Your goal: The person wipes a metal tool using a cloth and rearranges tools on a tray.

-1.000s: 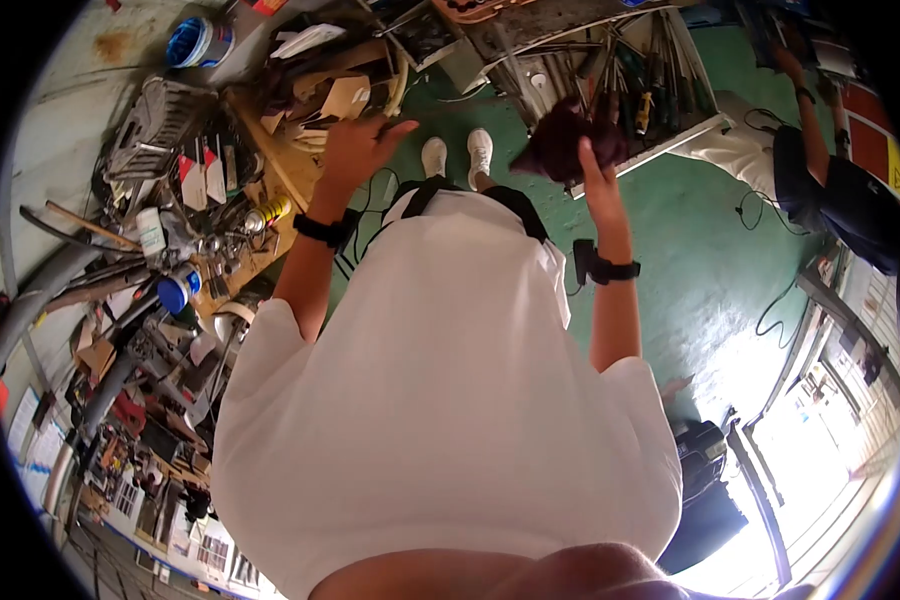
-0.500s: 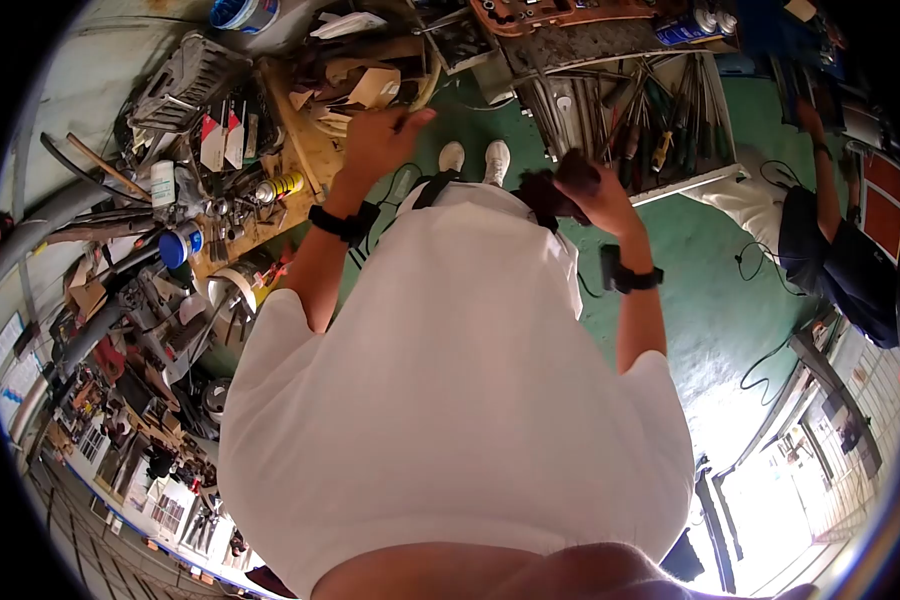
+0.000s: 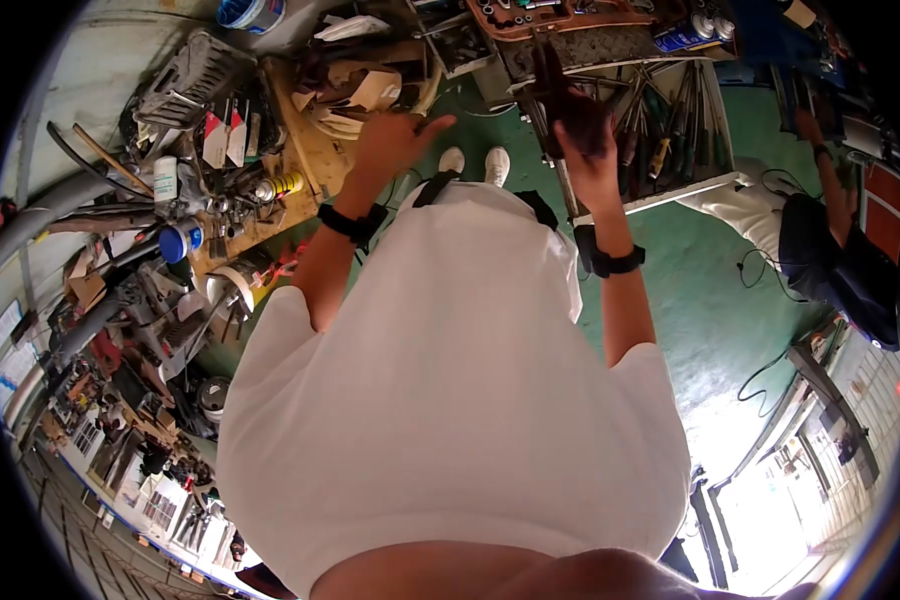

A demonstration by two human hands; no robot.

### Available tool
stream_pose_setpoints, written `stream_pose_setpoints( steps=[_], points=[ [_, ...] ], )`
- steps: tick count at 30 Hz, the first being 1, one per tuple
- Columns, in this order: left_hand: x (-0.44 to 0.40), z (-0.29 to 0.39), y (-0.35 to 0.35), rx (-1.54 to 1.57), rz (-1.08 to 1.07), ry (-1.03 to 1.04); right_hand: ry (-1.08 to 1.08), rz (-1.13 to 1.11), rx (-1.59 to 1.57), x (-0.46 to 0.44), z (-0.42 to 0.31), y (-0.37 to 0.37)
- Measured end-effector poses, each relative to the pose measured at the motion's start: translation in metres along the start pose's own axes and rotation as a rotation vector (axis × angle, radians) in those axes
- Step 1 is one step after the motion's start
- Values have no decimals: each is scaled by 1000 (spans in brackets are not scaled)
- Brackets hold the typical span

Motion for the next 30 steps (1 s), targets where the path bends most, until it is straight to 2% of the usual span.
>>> stream_pose_setpoints(
  steps=[1,2,4,5,7,9,16,19,21,22,24,26,30],
  points=[
    [0,4,1,-4,-2,4,-203,-36,117,-4,-8,8],
    [0,9,2,8,36,21,-203,-31,117,-7,-14,12],
    [1,15,0,27,73,40,-520,-125,661,-8,-24,17],
    [1,18,-4,27,100,51,-565,-125,686,-5,-19,16],
    [0,20,-7,28,132,55,-524,-182,689,-5,-7,0],
    [5,19,-8,-60,66,125,-458,-253,675,-2,3,-10],
    [3,29,7,-90,41,198,-355,-209,678,14,14,-7],
    [0,35,17,-114,45,199,-310,-190,573,17,2,17],
    [-3,40,22,-49,223,281,-292,-218,522,17,-11,29],
    [-4,43,19,-48,224,281,-275,-248,471,17,-13,32],
    [-6,47,13,-115,21,172,-318,-241,467,13,-5,22],
    [-4,45,14,-90,28,187,-169,-199,579,8,3,3],
    [1,52,11,-23,5,169,-218,-178,668,12,2,-5]
  ],
)
Point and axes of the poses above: each hand's wrist, its own x-axis away from the middle knuckle, its own y-axis out of the palm, z = x × y, the point moved 2 cm from there along -x, towards the middle knuckle, and after that the axes turned 9 degrees about z, right-handed, at the moved point
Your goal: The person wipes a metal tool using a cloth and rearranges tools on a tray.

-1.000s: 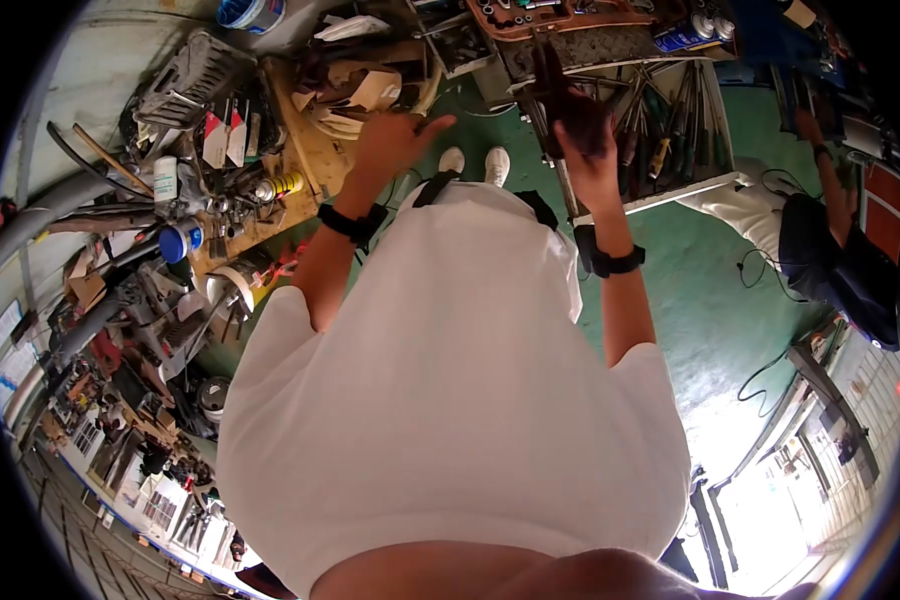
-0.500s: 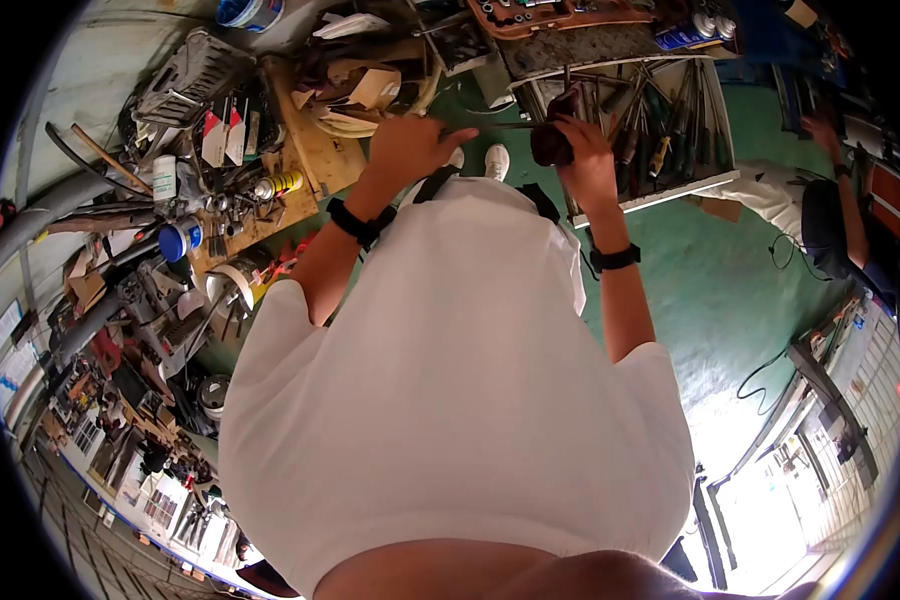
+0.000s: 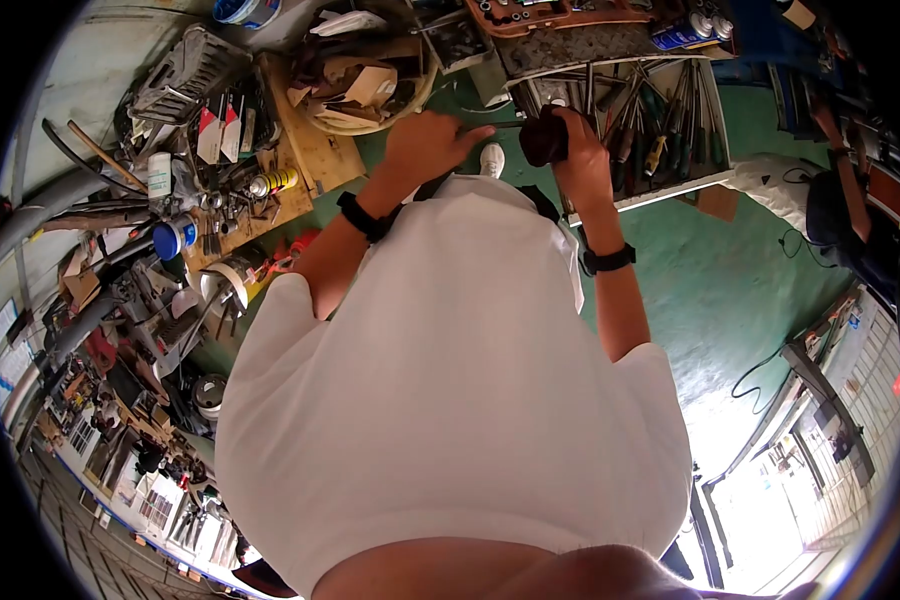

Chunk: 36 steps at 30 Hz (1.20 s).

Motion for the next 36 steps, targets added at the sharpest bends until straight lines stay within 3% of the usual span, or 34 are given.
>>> stream_pose_setpoints(
  steps=[4,10,18,21,24,32,36],
  points=[
    [-1,-2,6,4,-14,6,81,-1,-20,0,-2,12],
    [-6,7,-7,46,53,34,-131,-40,-96,-14,-31,6],
    [4,3,-7,52,-185,48,61,-118,42,2,12,-5],
    [7,-13,-7,136,-172,78,35,-95,-35,8,17,-7],
    [5,-23,-21,120,-142,134,140,-59,-19,12,23,-18],
    [7,-7,6,178,-154,212,35,-32,-26,10,22,-8],
    [3,17,13,199,-105,228,-22,-105,-174,2,-26,14]
  ],
)
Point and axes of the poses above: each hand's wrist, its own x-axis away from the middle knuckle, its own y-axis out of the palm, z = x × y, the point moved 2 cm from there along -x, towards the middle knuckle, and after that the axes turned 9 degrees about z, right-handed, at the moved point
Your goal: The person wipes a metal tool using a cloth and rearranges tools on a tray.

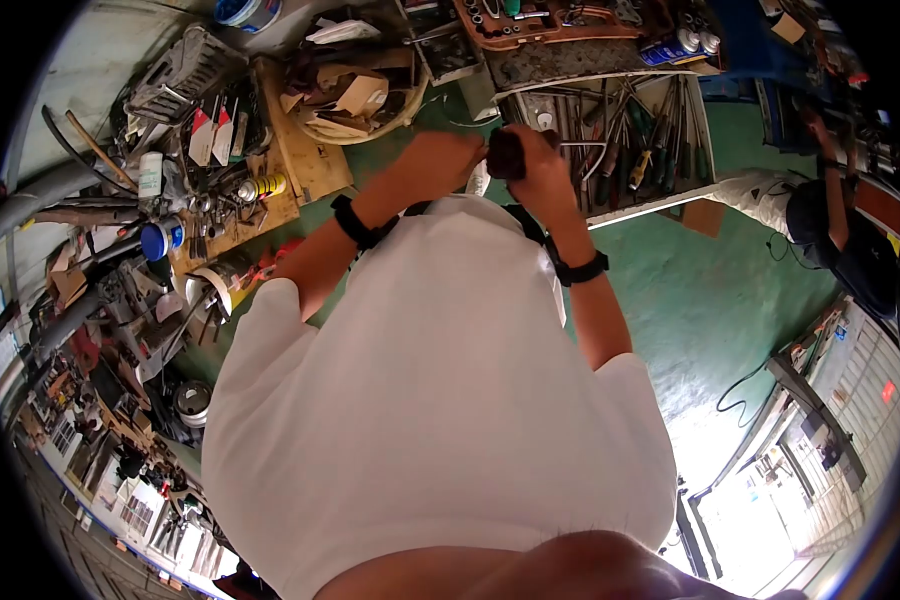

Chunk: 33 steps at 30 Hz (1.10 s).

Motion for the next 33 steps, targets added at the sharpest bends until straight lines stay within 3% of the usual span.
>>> stream_pose_setpoints(
  steps=[5,8,10,12,14,18,20,25,29,33],
  points=[
    [-1,4,-9,-81,-59,-37,48,-33,-60,7,14,-4],
    [6,4,-9,-99,-49,-48,4,-18,67,23,45,-7],
    [10,5,-8,-111,-41,-65,108,14,210,30,72,-11],
    [14,4,-7,-95,-34,-106,59,54,168,33,87,-11],
    [17,2,-2,-95,-35,-119,173,-1,221,35,93,-7],
    [17,-3,4,-164,-97,-188,79,27,257,28,78,15],
    [18,-3,6,-114,-72,-162,62,8,84,20,65,28],
    [18,-1,13,-77,-114,-190,25,-76,20,14,19,37],
    [23,-2,4,-78,-143,-216,107,-130,-82,24,44,34],
    [28,6,-13,-77,-87,-227,99,-68,65,30,83,18]
  ],
)
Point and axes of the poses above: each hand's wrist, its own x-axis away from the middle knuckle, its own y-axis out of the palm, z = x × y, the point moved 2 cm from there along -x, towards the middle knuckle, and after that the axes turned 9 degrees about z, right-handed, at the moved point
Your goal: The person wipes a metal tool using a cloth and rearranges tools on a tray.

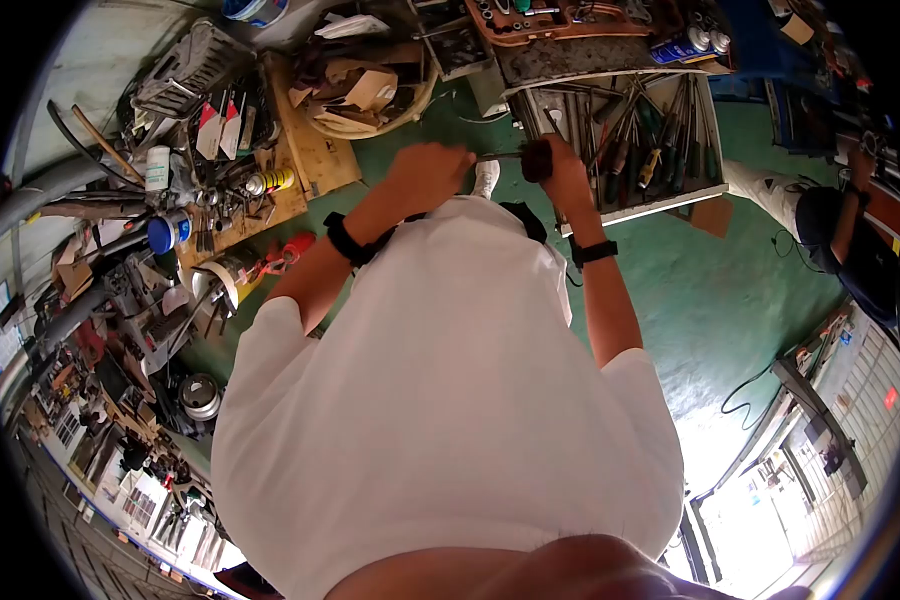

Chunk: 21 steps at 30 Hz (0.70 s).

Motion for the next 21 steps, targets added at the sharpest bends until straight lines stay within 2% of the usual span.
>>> stream_pose_setpoints(
  steps=[4,7,9,11,13,15,18,21],
  points=[
    [3,-4,0,-5,-102,-59,23,27,80,1,10,4],
    [-2,-23,-5,39,-141,68,130,22,212,0,12,0],
    [-3,-30,-18,101,6,72,83,90,238,2,30,-8],
    [-18,-35,-33,132,75,89,-2,191,227,0,34,-19],
    [-22,-29,-46,166,123,84,-34,184,269,0,21,-33],
    [-37,-8,-57,182,331,212,-92,185,308,-15,3,-43],
    [-59,14,-61,176,388,358,-359,211,472,-27,-20,-46],
    [-73,40,-66,169,468,458,-437,113,508,-37,-53,-42]
  ],
)
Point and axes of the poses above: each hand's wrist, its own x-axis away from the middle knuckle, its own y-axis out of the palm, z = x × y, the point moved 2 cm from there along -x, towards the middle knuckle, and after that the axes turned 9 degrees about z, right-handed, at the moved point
